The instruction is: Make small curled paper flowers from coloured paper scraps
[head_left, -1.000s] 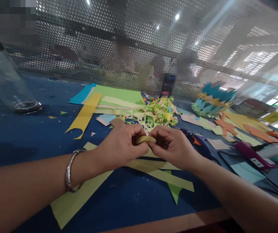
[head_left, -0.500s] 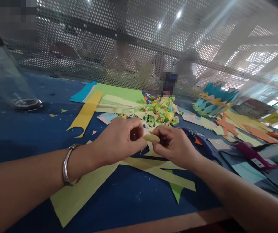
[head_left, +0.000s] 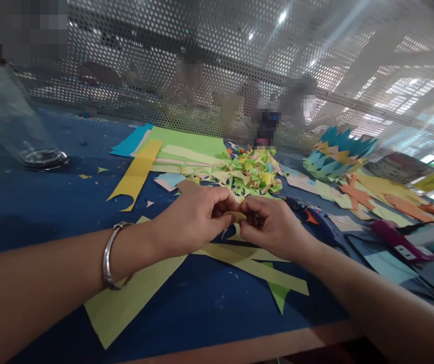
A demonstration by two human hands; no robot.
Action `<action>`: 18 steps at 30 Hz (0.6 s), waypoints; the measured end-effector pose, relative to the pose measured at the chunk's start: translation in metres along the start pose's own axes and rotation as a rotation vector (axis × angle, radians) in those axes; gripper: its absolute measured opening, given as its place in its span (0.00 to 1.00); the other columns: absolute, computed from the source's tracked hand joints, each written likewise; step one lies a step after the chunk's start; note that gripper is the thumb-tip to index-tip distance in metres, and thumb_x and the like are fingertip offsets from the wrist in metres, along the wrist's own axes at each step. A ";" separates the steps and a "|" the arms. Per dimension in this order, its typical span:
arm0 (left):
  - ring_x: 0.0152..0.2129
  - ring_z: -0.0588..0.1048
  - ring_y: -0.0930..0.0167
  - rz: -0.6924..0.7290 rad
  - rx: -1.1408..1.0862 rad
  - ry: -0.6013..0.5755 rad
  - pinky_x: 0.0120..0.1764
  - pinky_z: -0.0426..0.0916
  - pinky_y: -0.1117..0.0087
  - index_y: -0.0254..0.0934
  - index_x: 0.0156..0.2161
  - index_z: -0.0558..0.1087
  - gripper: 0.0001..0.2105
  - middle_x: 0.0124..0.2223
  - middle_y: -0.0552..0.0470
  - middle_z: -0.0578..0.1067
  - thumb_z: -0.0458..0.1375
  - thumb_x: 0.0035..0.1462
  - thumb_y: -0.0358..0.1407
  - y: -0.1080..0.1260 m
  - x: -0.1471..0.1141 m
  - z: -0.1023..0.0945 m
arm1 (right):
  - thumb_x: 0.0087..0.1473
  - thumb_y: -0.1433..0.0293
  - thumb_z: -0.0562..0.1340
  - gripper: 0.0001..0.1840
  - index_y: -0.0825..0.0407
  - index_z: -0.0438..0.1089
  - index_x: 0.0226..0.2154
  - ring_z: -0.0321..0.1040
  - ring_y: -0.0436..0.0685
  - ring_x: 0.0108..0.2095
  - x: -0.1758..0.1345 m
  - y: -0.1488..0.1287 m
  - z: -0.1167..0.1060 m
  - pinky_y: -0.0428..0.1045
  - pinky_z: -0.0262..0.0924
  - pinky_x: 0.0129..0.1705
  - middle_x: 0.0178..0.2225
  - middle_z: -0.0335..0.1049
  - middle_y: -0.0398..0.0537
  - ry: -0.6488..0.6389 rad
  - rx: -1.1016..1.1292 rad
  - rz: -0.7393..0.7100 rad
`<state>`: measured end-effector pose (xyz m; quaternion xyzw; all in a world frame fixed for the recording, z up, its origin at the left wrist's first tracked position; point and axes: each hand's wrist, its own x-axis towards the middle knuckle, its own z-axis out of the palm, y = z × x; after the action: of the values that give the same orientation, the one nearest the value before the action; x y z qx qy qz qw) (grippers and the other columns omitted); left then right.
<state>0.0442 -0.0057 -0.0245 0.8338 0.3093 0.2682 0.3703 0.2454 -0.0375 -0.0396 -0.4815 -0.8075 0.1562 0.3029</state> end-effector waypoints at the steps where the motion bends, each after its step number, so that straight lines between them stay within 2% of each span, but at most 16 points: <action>1: 0.24 0.69 0.74 -0.026 -0.029 0.005 0.28 0.62 0.72 0.36 0.35 0.74 0.03 0.27 0.55 0.72 0.58 0.58 0.33 0.000 0.000 -0.002 | 0.44 0.76 0.60 0.08 0.51 0.61 0.22 0.52 0.45 0.21 0.000 0.001 -0.002 0.45 0.48 0.23 0.20 0.56 0.36 -0.001 0.013 0.014; 5: 0.22 0.68 0.75 -0.186 -0.251 0.081 0.26 0.62 0.73 0.36 0.32 0.72 0.05 0.26 0.56 0.71 0.63 0.54 0.35 -0.003 0.000 -0.007 | 0.48 0.76 0.61 0.04 0.52 0.68 0.27 0.56 0.46 0.21 0.000 0.008 -0.010 0.44 0.52 0.23 0.23 0.63 0.39 0.064 0.007 0.055; 9: 0.17 0.64 0.79 -0.391 -0.578 0.132 0.21 0.57 0.75 0.37 0.31 0.67 0.09 0.23 0.58 0.69 0.65 0.54 0.35 -0.003 0.002 -0.005 | 0.52 0.75 0.62 0.02 0.52 0.69 0.30 0.60 0.48 0.24 -0.001 0.009 -0.013 0.45 0.58 0.25 0.27 0.65 0.42 0.170 -0.033 -0.058; 13: 0.25 0.75 0.76 -0.478 -0.738 0.171 0.31 0.69 0.73 0.36 0.30 0.66 0.11 0.28 0.55 0.75 0.66 0.52 0.32 0.001 0.002 0.001 | 0.57 0.73 0.62 0.05 0.52 0.70 0.38 0.61 0.47 0.25 -0.005 0.003 -0.009 0.46 0.60 0.28 0.32 0.67 0.45 0.160 -0.132 -0.228; 18: 0.28 0.76 0.75 -0.539 -0.853 0.210 0.36 0.71 0.72 0.36 0.30 0.66 0.11 0.29 0.55 0.75 0.66 0.52 0.32 0.006 0.001 0.005 | 0.60 0.73 0.61 0.07 0.51 0.69 0.43 0.62 0.47 0.24 -0.006 0.000 -0.006 0.48 0.62 0.29 0.39 0.71 0.49 0.112 -0.223 -0.331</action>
<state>0.0498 -0.0106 -0.0225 0.4677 0.4117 0.3480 0.7005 0.2514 -0.0426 -0.0372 -0.3808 -0.8698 -0.0129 0.3136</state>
